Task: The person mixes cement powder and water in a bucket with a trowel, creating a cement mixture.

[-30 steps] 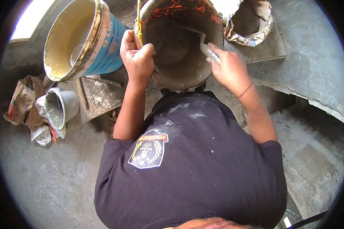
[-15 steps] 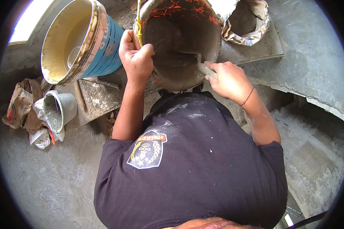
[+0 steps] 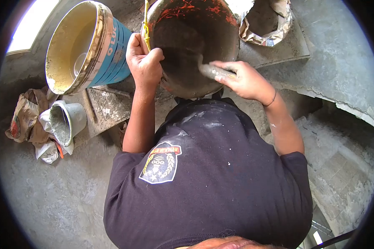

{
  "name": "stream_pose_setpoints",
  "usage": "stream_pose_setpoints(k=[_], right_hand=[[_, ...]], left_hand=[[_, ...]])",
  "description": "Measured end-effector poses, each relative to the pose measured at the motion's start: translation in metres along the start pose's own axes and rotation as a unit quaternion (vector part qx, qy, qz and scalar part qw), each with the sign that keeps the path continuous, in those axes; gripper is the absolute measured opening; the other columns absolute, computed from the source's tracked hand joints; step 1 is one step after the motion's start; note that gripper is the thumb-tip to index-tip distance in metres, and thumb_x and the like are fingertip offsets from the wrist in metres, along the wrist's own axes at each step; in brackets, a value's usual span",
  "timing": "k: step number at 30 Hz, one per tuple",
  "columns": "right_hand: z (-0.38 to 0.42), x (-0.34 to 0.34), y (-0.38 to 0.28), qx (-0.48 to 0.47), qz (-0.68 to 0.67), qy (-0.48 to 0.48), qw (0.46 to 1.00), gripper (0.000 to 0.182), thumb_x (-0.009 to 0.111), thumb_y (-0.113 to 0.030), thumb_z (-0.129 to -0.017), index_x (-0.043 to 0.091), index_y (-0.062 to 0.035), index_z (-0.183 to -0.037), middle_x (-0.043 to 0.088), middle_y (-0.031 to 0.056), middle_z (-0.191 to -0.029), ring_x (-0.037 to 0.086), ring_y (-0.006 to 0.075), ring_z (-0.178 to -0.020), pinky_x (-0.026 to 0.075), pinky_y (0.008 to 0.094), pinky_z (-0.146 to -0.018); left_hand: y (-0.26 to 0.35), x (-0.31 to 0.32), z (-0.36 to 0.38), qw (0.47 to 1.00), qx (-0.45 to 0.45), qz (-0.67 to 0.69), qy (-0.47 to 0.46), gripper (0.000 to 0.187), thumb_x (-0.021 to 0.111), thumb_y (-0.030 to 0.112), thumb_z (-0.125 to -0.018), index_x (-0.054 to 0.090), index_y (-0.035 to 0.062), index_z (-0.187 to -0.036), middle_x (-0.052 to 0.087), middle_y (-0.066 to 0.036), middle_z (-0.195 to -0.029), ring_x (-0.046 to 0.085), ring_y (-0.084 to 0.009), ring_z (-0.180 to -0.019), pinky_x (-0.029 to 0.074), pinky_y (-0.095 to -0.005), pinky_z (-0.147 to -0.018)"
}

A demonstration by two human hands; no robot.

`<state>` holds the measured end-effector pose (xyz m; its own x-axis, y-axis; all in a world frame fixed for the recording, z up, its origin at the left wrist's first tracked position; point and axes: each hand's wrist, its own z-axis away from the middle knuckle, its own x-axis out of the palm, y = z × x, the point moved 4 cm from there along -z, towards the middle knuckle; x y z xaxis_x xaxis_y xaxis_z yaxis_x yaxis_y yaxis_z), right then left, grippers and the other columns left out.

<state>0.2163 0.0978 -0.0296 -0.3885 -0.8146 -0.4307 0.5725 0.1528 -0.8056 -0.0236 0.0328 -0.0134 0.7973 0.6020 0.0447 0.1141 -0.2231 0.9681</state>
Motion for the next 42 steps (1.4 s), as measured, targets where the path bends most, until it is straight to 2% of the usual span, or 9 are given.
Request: stream_pose_setpoints(k=[1, 5, 11, 15, 19, 28, 32, 34, 42], right_hand=[[0.000, -0.002, -0.007, -0.106, 0.054, 0.092, 0.989, 0.039, 0.063, -0.018, -0.086, 0.063, -0.0068, -0.124, 0.069, 0.0204, -0.095, 0.069, 0.0335, -0.078, 0.052, 0.0383, -0.075], [-0.004, 0.002, -0.022, -0.089, 0.187, 0.089, 0.974, 0.038, 0.064, -0.021, -0.082, 0.067, -0.0129, -0.119, 0.069, 0.0203, -0.094, 0.067, 0.0378, -0.088, 0.053, 0.0459, -0.081], [0.005, -0.009, -0.014, -0.177, 0.369, 0.094, 0.908, 0.039, 0.068, -0.019, -0.080, 0.068, -0.0204, -0.119, 0.063, 0.0121, -0.082, 0.064, 0.0324, -0.078, 0.052, 0.0439, -0.071], [0.009, -0.032, -0.010, -0.167, 0.451, 0.063, 0.875, 0.043, 0.065, -0.009, -0.077, 0.069, -0.0220, -0.117, 0.061, 0.0112, -0.083, 0.064, 0.0307, -0.077, 0.052, 0.0420, -0.070], [0.007, -0.048, -0.013, -0.198, 0.506, 0.127, 0.830, 0.045, 0.060, -0.002, -0.074, 0.070, -0.0219, -0.114, 0.060, 0.0111, -0.085, 0.064, 0.0296, -0.077, 0.053, 0.0407, -0.068], [-0.004, -0.048, -0.030, -0.172, 0.525, 0.239, 0.799, 0.046, 0.062, -0.006, -0.078, 0.066, -0.0211, -0.121, 0.061, 0.0114, -0.085, 0.066, 0.0302, -0.077, 0.055, 0.0409, -0.068], [-0.006, -0.037, -0.028, -0.096, 0.517, 0.173, 0.833, 0.045, 0.064, -0.009, -0.077, 0.066, -0.0175, -0.121, 0.064, 0.0152, -0.083, 0.067, 0.0325, -0.077, 0.055, 0.0428, -0.069], [-0.004, -0.032, -0.026, -0.060, 0.457, 0.105, 0.881, 0.044, 0.065, -0.013, -0.076, 0.066, -0.0126, -0.120, 0.066, 0.0194, -0.078, 0.068, 0.0348, -0.077, 0.055, 0.0447, -0.071], [0.003, -0.025, -0.011, -0.016, 0.279, 0.025, 0.960, 0.038, 0.064, -0.020, -0.081, 0.069, -0.0060, -0.117, 0.069, 0.0231, -0.088, 0.068, 0.0373, -0.081, 0.053, 0.0449, -0.076]], left_hand=[[-0.001, -0.001, 0.000, 1.000, -0.006, 0.005, -0.004, 0.018, 0.053, -0.004, -0.068, 0.049, 0.0030, -0.083, 0.046, 0.004, -0.073, 0.037, -0.0043, -0.061, 0.035, -0.0195, -0.052], [0.004, 0.004, 0.000, 1.000, -0.016, 0.021, -0.008, 0.018, 0.053, -0.004, -0.068, 0.049, 0.0029, -0.084, 0.047, 0.003, -0.073, 0.039, -0.0044, -0.061, 0.037, -0.0194, -0.052], [-0.003, -0.007, -0.004, 1.000, -0.005, 0.009, -0.003, 0.018, 0.053, -0.005, -0.068, 0.049, 0.0031, -0.083, 0.048, 0.002, -0.072, 0.040, -0.0048, -0.059, 0.038, -0.0195, -0.053], [-0.004, -0.011, -0.005, 1.000, -0.010, 0.017, 0.013, 0.018, 0.053, -0.005, -0.067, 0.049, 0.0033, -0.083, 0.048, 0.002, -0.071, 0.041, -0.0050, -0.058, 0.037, -0.0198, -0.052], [-0.003, -0.011, -0.005, 1.000, -0.012, 0.020, 0.019, 0.018, 0.053, -0.005, -0.067, 0.049, 0.0038, -0.083, 0.047, 0.002, -0.071, 0.041, -0.0049, -0.058, 0.037, -0.0199, -0.052], [-0.001, -0.006, -0.002, 1.000, -0.008, 0.022, 0.008, 0.018, 0.053, -0.005, -0.068, 0.048, 0.0043, -0.082, 0.046, 0.003, -0.069, 0.039, -0.0050, -0.056, 0.037, -0.0202, -0.051], [-0.001, -0.005, -0.003, 1.000, -0.004, 0.019, 0.004, 0.017, 0.053, -0.005, -0.068, 0.048, 0.0041, -0.081, 0.046, 0.003, -0.069, 0.039, -0.0050, -0.056, 0.038, -0.0204, -0.051], [-0.002, -0.007, -0.004, 1.000, -0.011, 0.019, 0.005, 0.018, 0.052, -0.006, -0.067, 0.049, 0.0042, -0.082, 0.047, 0.003, -0.071, 0.040, -0.0053, -0.059, 0.037, -0.0199, -0.054], [-0.003, -0.004, -0.007, 0.999, -0.025, 0.027, -0.002, 0.020, 0.052, -0.006, -0.067, 0.051, 0.0035, -0.085, 0.048, 0.002, -0.072, 0.040, -0.0057, -0.060, 0.037, -0.0197, -0.055]])
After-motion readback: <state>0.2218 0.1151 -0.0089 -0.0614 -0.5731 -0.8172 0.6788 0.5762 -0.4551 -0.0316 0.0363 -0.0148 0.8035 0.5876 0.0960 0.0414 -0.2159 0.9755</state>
